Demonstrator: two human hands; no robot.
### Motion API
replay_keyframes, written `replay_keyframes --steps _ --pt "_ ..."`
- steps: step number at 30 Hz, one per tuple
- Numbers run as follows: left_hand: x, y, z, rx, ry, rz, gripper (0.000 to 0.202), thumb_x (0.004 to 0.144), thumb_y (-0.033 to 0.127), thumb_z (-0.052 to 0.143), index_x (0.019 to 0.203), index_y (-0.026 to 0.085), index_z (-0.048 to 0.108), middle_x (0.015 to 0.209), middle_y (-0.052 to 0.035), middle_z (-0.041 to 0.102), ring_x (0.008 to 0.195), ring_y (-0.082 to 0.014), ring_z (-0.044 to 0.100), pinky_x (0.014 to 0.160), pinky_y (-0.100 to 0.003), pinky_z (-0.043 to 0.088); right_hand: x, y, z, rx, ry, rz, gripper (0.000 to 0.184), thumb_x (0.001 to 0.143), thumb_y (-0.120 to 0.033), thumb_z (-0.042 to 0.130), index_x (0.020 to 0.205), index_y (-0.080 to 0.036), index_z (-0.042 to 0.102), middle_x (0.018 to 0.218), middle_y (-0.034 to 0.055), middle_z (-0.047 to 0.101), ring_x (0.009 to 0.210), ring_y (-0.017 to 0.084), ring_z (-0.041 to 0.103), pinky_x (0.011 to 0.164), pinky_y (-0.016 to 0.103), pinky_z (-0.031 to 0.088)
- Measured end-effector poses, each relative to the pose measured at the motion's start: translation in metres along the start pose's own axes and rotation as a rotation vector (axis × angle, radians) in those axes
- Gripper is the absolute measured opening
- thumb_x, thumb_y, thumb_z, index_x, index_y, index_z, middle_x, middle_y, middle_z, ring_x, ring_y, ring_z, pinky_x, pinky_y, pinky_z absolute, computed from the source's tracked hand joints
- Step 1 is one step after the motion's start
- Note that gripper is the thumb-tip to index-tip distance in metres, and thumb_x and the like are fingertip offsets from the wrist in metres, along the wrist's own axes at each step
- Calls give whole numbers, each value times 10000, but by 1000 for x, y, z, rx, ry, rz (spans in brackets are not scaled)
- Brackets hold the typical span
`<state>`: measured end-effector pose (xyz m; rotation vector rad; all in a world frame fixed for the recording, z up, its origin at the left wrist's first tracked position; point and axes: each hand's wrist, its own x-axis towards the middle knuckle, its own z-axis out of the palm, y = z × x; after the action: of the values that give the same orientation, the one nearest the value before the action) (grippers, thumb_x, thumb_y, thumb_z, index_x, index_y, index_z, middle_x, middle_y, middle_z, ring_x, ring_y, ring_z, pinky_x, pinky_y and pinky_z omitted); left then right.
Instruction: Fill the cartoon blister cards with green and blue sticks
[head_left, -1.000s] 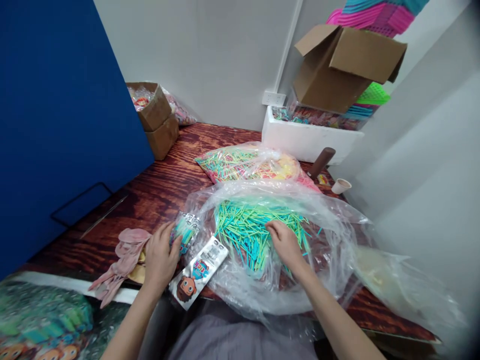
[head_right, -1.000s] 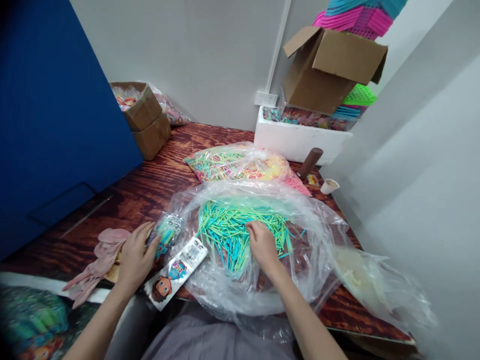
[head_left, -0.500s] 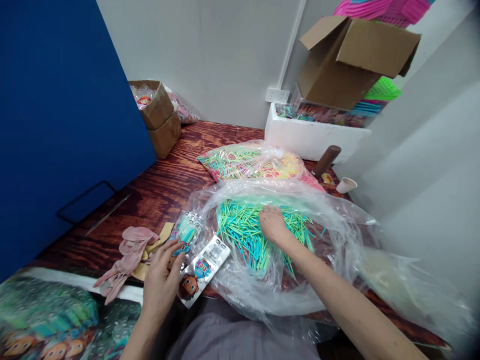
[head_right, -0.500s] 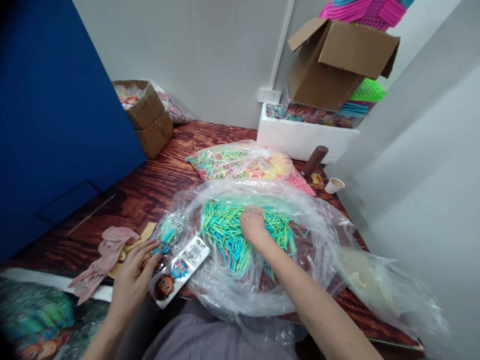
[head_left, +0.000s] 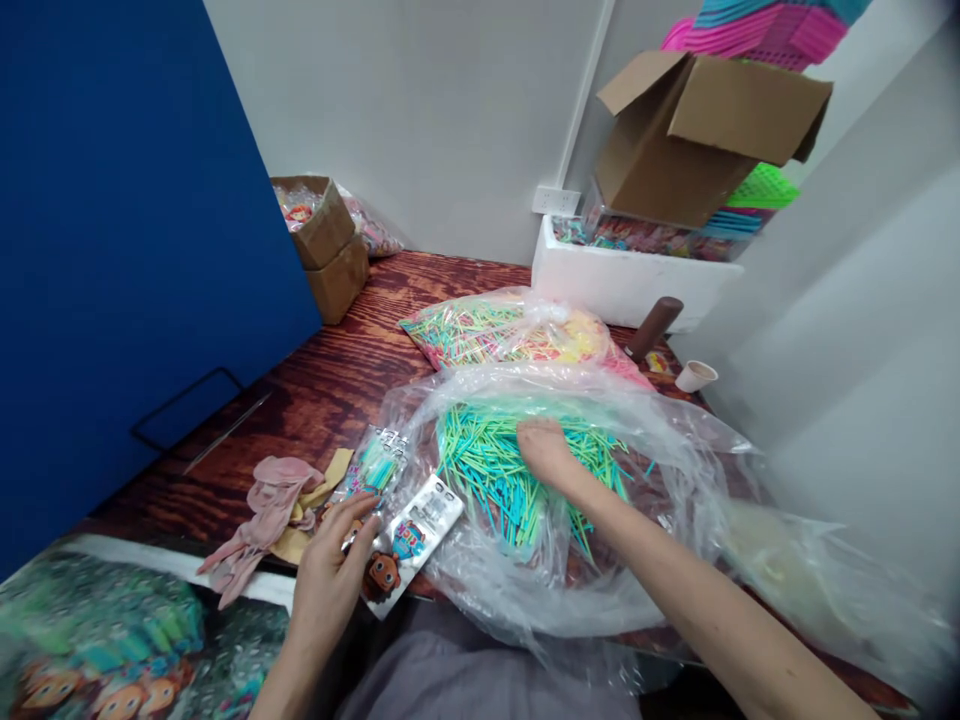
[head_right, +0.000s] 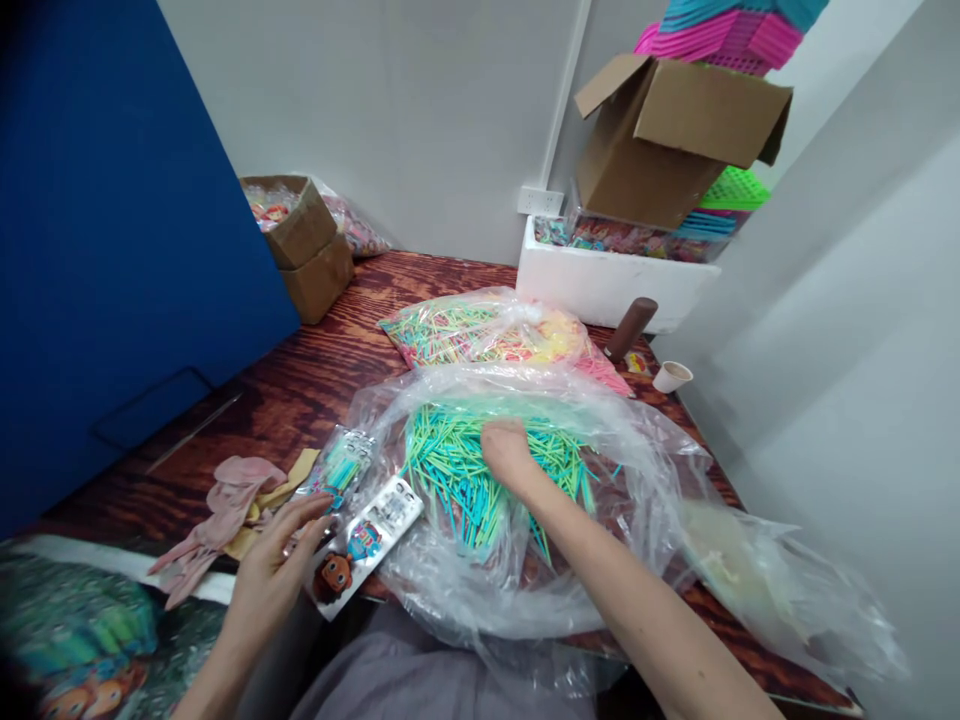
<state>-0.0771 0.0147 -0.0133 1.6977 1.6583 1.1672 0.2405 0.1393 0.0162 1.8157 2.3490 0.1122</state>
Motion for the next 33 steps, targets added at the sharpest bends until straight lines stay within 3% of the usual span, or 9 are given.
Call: replay_keyframes --steps 8,15,21,27,31,33 --pt "-1 -2 -1 -1 -35 -32 332 883 470 543 1061 230 688 1149 -79 679 1127 -267 592 1021 -443 423 -16 23 -10 -19 -4 -40 221 872 -78 477 955 -107 680 960 187 713 922 287 648 817 334 405" --pt "-1 4 6 34 -78 -1 344 884 482 530 1049 236 704 1127 -66 697 1113 -263 609 1005 -425 450 -13 9 -11 -34 -20 -1 262 864 -47 465 1004 -81 684 1017 220 701 972 294 644 866 381 425" --pt "-2 3 1 27 -85 -17 344 878 491 537 1044 242 706 1130 -65 698 1099 -260 620 989 -411 467 0 -3 -13 -27 -56 20 235 818 -28 501 897 -74 718 935 221 721 918 286 674 825 371 457" --pt "-4 5 0 25 -99 -46 351 887 488 530 1068 241 700 1148 -69 691 1113 -262 612 1010 -426 451 7 -18 -10 -17 -32 39 304 837 -5 448 1015 -15 694 1009 262 699 978 306 656 822 371 459" --pt "-6 6 -4 7 -96 -46 353 888 489 528 1063 235 699 1147 -75 689 1122 -264 604 1021 -430 443 3 -2 -12 47 -84 9 224 825 -42 503 875 -76 719 909 188 730 888 268 678 758 300 445" --pt "-7 6 -7 -6 -90 -46 349 886 489 530 1044 230 702 1138 -79 692 1121 -265 605 1013 -426 452 -2 11 -14 81 -93 17 234 841 -52 490 914 -89 710 945 179 731 906 264 674 744 288 428"
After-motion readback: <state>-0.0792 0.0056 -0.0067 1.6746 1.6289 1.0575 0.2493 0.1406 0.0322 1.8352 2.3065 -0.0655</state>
